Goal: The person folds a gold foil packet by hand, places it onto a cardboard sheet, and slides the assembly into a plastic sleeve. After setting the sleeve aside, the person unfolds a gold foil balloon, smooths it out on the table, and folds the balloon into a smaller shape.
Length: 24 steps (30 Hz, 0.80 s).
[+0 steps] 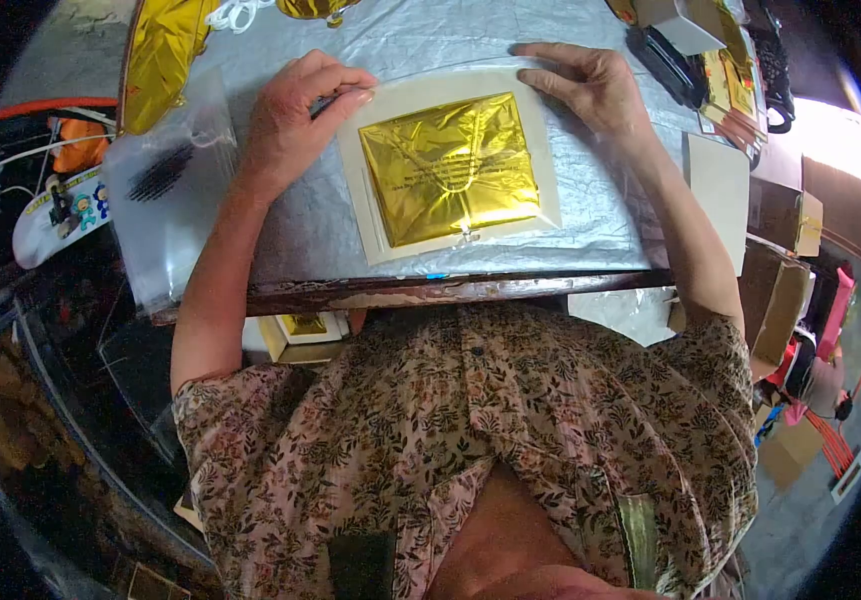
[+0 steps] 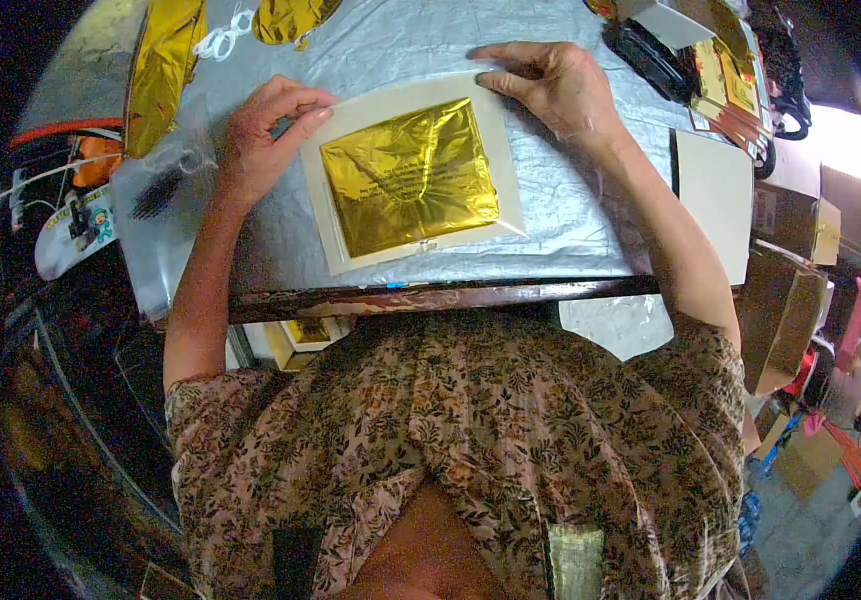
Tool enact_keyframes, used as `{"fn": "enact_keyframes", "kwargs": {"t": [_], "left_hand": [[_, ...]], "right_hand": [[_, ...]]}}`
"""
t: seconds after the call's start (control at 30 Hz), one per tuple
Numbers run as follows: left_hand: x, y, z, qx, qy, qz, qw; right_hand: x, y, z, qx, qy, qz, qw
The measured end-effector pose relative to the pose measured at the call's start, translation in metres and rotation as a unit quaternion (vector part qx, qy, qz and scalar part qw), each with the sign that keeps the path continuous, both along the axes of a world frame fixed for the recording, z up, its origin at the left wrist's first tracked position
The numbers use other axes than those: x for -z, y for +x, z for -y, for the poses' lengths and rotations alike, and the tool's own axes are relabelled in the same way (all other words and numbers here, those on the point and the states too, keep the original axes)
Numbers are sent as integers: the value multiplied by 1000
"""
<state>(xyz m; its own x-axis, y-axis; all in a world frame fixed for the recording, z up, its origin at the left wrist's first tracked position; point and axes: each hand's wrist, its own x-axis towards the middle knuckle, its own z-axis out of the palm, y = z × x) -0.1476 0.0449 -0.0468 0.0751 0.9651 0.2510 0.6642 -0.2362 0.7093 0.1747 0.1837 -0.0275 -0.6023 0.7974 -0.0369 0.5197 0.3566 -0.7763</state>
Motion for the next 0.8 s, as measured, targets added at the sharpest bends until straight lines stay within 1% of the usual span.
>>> {"fn": "enact_keyframes", "kwargs": {"t": [0.03,0.07,0.13,0.17,0.23,0.27,0.3,0.33,0.37,0.4,0.43,0.47,0.5,0.53,0.57,0.6,0.63,0.7,0.77,0.8], "left_hand": [[0,0,0,-1,-1,0,1000],[0,1,0,0,11,-5,1000],[-1,1,0,0,19,-8,1000],[-1,0,0,8,19,-9,1000],[-3,-1,0,17,19,-10,1000],[-4,-2,1,30,38,-54,997],[-5,-2,3,42,59,-98,993],[-8,-1,5,43,58,-97,993],[-11,0,8,50,67,-127,988],[-13,0,10,55,76,-156,983],[-12,0,11,53,76,-156,983],[-11,0,13,59,110,-197,973],[-10,0,16,64,144,-237,959],[-12,1,19,63,143,-237,959],[-15,2,23,68,127,-280,949],[-17,4,27,72,110,-322,937],[-19,6,30,71,112,-322,937],[-22,10,36,63,125,-388,911],[-25,12,41,55,115,-405,906],[-28,13,43,48,102,-420,900]], "right_hand": [[-1,-1,2,10,2,43,999],[2,-1,4,9,0,44,999],[9,2,9,14,19,-7,1000],[12,3,11,14,16,-6,1000],[14,5,13,-6,79,-12,997],[14,5,14,-5,77,-11,997],[13,5,14,-19,112,-1,993],[13,5,14,-33,147,8,989],[14,6,14,-32,146,8,989],[15,7,14,-43,176,10,983],[16,8,13,-56,206,12,977],[17,9,11,-58,206,11,977],[17,12,8,-83,241,13,967],[17,14,7,-107,275,16,955],[15,15,8,-108,275,15,955],[12,16,8,-123,304,44,944],[9,17,9,-138,332,72,930],[6,20,10,-150,349,94,920],[4,22,11,-161,368,113,909],[3,24,11,-170,383,152,895]]}}
